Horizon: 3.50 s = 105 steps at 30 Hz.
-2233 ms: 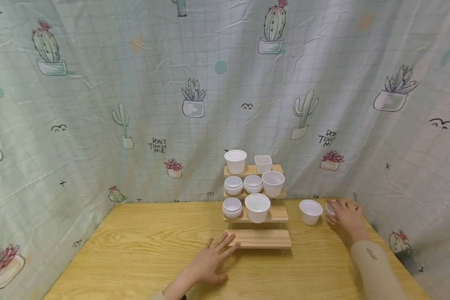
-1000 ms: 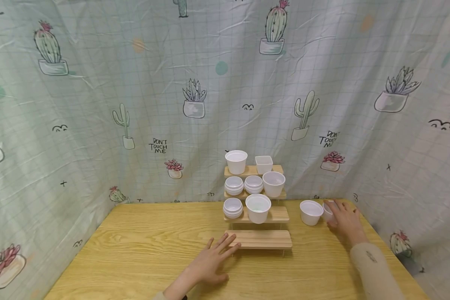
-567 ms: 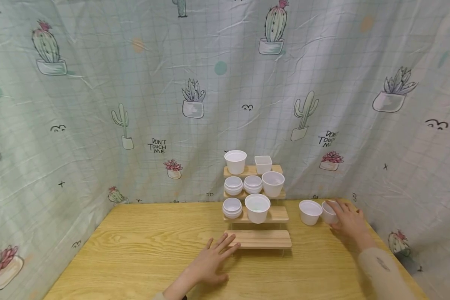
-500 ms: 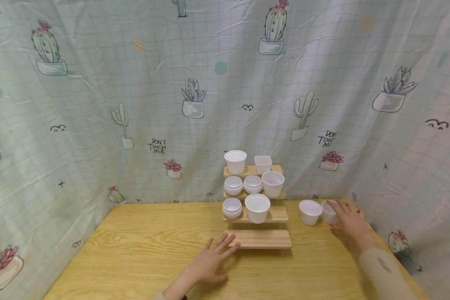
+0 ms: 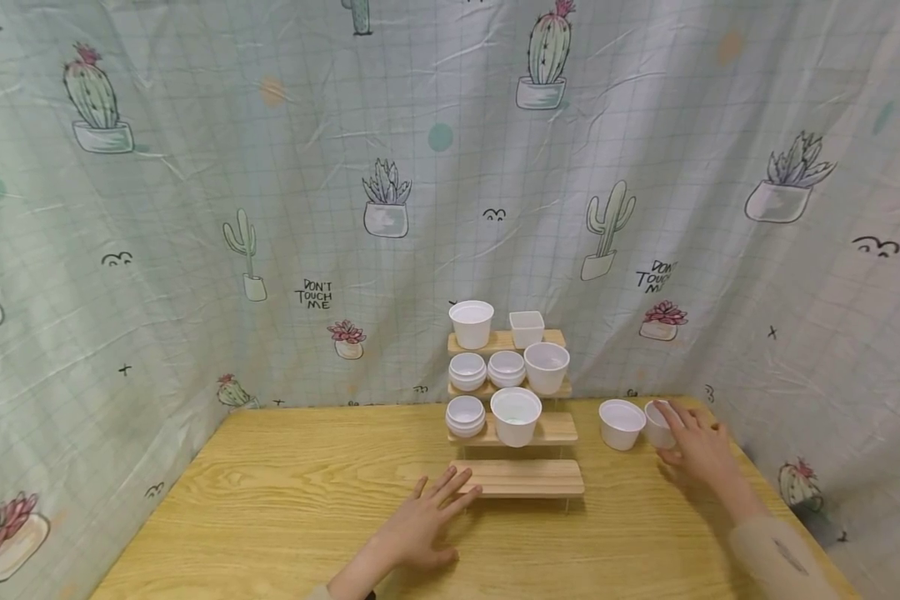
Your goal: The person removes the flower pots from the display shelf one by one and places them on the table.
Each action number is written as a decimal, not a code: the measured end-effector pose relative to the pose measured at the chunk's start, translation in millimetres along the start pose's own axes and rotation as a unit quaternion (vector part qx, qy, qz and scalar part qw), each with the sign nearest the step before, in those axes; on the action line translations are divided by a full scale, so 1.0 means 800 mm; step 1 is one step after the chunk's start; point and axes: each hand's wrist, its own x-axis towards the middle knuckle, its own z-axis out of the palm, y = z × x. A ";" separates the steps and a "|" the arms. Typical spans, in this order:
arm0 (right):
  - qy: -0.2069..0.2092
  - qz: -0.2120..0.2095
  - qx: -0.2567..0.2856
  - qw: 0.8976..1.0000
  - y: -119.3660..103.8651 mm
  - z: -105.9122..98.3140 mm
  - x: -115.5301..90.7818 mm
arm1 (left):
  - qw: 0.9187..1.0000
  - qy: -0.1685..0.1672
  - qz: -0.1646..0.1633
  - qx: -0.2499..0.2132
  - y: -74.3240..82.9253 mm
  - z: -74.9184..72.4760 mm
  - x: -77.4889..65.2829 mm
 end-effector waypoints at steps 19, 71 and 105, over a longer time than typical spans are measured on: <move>0.067 -0.030 0.030 0.997 -0.046 -0.022 -0.002 | 1.000 0.001 -0.002 0.003 0.000 0.005 0.001; 0.056 -0.106 0.101 0.988 -0.175 -0.054 0.018 | 1.000 -0.015 -0.014 -0.007 0.002 0.003 0.003; 0.094 -0.193 0.103 0.971 -0.214 -0.071 0.066 | 1.000 -0.008 -0.011 0.006 0.002 0.003 0.003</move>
